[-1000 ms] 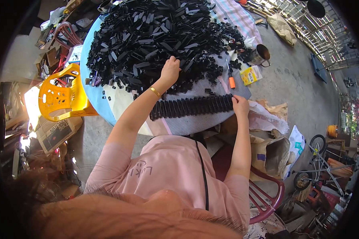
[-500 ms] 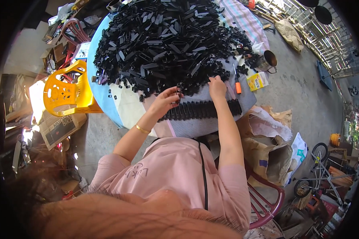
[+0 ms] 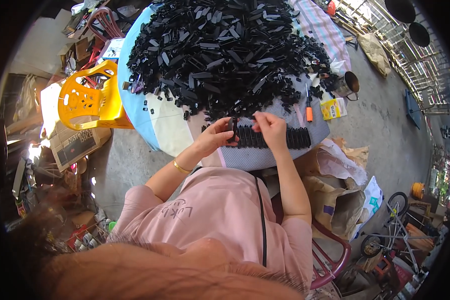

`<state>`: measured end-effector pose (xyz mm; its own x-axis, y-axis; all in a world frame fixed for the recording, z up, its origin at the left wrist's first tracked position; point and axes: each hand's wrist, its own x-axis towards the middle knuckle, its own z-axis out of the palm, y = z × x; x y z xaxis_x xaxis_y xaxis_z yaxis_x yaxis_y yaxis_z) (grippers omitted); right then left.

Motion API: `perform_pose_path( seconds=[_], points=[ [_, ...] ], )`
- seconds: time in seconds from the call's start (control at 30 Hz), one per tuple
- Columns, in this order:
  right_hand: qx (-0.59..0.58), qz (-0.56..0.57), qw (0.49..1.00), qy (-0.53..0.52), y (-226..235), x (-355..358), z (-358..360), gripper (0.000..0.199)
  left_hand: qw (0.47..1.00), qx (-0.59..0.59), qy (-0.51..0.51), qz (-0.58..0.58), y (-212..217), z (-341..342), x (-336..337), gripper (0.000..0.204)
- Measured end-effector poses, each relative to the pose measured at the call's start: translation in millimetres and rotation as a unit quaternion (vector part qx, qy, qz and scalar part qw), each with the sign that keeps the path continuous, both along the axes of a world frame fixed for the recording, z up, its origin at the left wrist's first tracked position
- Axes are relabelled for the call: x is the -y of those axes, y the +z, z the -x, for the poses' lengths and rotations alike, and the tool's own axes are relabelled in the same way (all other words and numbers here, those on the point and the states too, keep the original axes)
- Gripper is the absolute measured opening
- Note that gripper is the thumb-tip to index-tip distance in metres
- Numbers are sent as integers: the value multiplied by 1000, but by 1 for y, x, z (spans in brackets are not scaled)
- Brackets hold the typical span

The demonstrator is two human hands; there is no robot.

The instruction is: The recorder is picking up black plastic parts from a large pile on a table and arranging them onto a mounting strip.

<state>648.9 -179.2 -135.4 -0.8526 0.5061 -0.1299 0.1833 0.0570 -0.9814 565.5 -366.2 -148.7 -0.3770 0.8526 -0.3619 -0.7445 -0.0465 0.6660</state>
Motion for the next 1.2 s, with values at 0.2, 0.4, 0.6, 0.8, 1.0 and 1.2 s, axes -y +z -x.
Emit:
perform_pose_path(
  seconds=[0.2, 0.4, 0.6, 0.8, 1.0, 1.2],
  points=[
    [9, 122, 992, 20, 15, 33, -18, 16, 1000, -8, -3, -16, 0, -10, -6, 33],
    [-54, 84, 994, -36, 19, 38, -24, 11, 1000, 6, -20, -8, 4, -15, -2, 31],
    [-153, -399, 904, 12, 28, 45, -23, 16, 1000, 27, 1, -11, 10, -23, -1, 40],
    [-147, -460, 874, 57, 24, 52, -26, 19, 1000, 14, 22, 4, -1, -27, 3, 40],
    [-140, -321, 929, 119, 34, 54, -28, 25, 999, 16, 39, -12, 10, -28, 9, 43],
    [-135, -328, 927, 122, 13, 64, -33, 27, 999, 8, 44, 15, -5, -31, 19, 41]
  ],
)
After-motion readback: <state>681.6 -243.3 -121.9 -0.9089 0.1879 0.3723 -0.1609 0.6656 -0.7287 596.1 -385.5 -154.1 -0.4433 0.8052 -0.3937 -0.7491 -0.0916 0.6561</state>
